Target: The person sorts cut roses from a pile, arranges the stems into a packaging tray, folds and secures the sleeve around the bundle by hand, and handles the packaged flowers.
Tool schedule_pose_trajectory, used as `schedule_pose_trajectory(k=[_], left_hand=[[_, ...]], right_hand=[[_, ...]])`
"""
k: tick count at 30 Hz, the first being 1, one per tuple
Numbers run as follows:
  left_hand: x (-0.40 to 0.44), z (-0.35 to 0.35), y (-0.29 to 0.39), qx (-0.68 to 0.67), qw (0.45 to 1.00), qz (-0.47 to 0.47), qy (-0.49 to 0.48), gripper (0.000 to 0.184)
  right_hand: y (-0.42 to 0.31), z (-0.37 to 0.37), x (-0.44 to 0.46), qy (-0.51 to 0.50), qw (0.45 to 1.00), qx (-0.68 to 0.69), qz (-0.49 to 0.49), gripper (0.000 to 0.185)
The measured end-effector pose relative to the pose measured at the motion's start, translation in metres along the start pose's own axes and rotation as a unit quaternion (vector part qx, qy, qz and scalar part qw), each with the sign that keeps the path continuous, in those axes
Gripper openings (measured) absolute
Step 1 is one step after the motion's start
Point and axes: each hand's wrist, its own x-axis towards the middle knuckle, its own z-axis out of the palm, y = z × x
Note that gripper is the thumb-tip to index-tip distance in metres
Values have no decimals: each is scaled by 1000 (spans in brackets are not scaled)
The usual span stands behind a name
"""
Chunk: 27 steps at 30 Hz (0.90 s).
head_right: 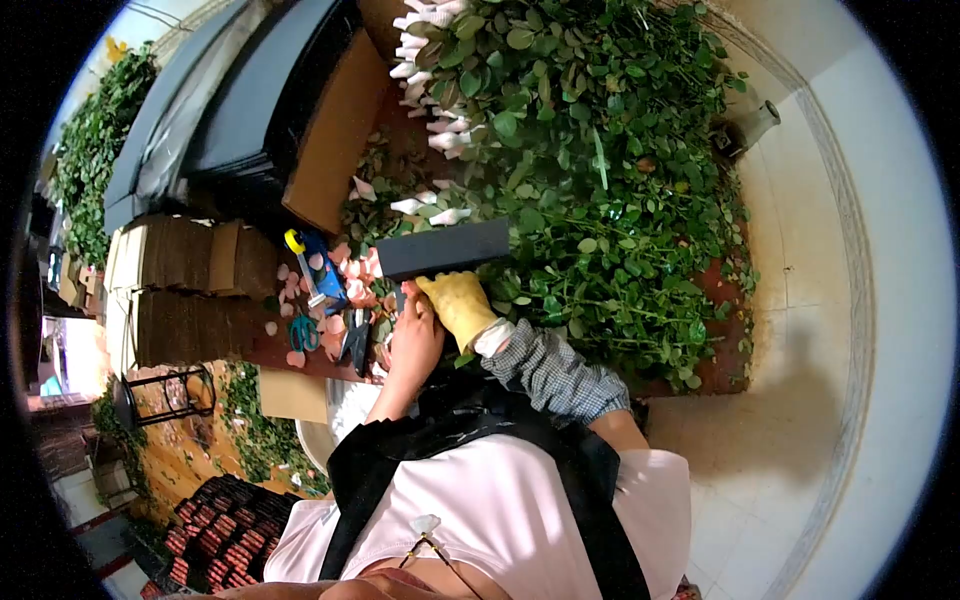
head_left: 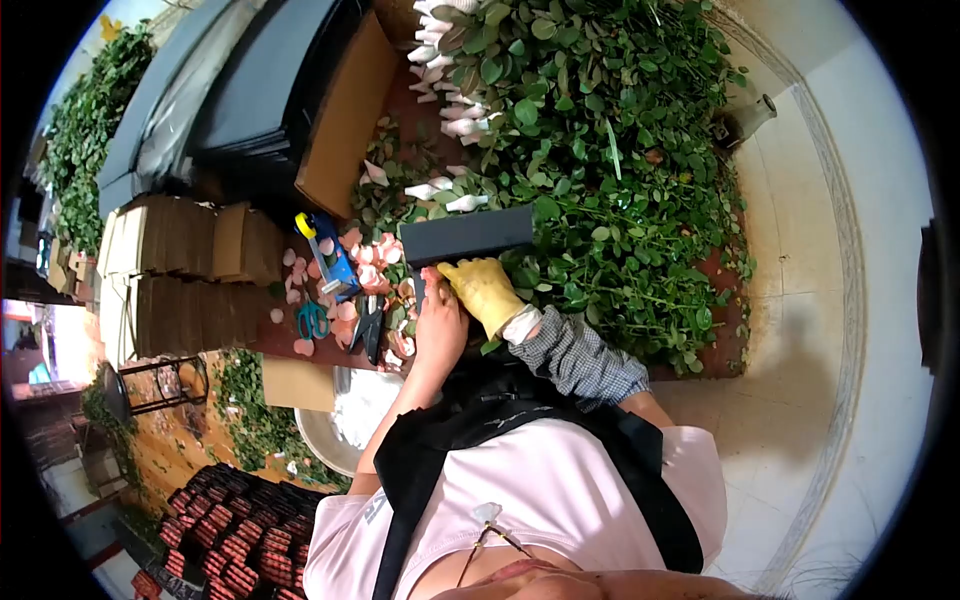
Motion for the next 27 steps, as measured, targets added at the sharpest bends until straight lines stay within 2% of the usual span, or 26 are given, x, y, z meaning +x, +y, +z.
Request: schedule_pose_trajectory(k=[1,3,4,7,9,10,11,12,14,15,16,17,18,19,20,21,22,23,24,25,27], left_hand=[[2,1,-7,13,997,45,60,30],[3,-2,-17,15,998,46,-47,35],[4,-5,-18,-27,997,21,-67,27],[5,-11,-19,-19,997,34,-65,26],[5,-6,-29,-24,997,37,-70,29],[6,-10,-31,-35,996,33,-79,29],[8,-15,-33,-48,995,29,-87,30],[10,-17,-42,-71,991,31,-111,33],[16,-25,-56,-142,977,14,-161,37],[20,-31,-59,-189,964,-3,-187,38],[24,-43,-59,-197,953,1,-230,38],[27,-51,-59,-222,937,-14,-270,39],[30,-55,-61,-243,926,-17,-287,39],[30,-57,-64,-265,915,-21,-303,39],[29,-44,-76,-301,903,-16,-305,43],[32,-48,-77,-301,906,-20,-295,43],[33,-52,-76,-299,907,-12,-297,44],[29,-55,-75,-297,906,-5,-301,46],[28,-60,-73,-309,899,-23,-309,47],[26,-68,-68,-322,897,-33,-300,46],[14,-50,-88,-470,851,-35,-230,44]], right_hand=[[-2,-3,-2,8,999,41,17,27],[-1,-2,-10,17,998,62,21,33],[-1,5,-10,28,998,57,19,34],[3,0,-12,15,996,87,18,38],[6,-14,-20,66,982,173,-32,43],[5,-18,-30,114,957,263,-46,48],[4,-38,-42,68,926,366,-67,49],[0,-74,-60,26,857,500,-121,45],[14,-107,-95,-186,746,611,-187,36],[25,-103,-114,-262,665,669,-202,35],[32,-97,-137,-333,689,639,-76,34],[40,-68,-153,-313,740,596,-1,32],[53,-27,-173,-275,831,475,93,32],[45,-31,-179,-282,919,204,184,33],[41,-39,-183,-300,900,246,200,38],[38,-48,-184,-316,879,287,213,42],[40,-44,-182,-259,823,497,90,57],[48,-53,-184,-289,778,551,91,73],[48,-75,-176,-246,689,681,24,77],[48,-92,-167,-198,578,791,-42,82],[34,-111,-137,-95,460,865,-178,91]])
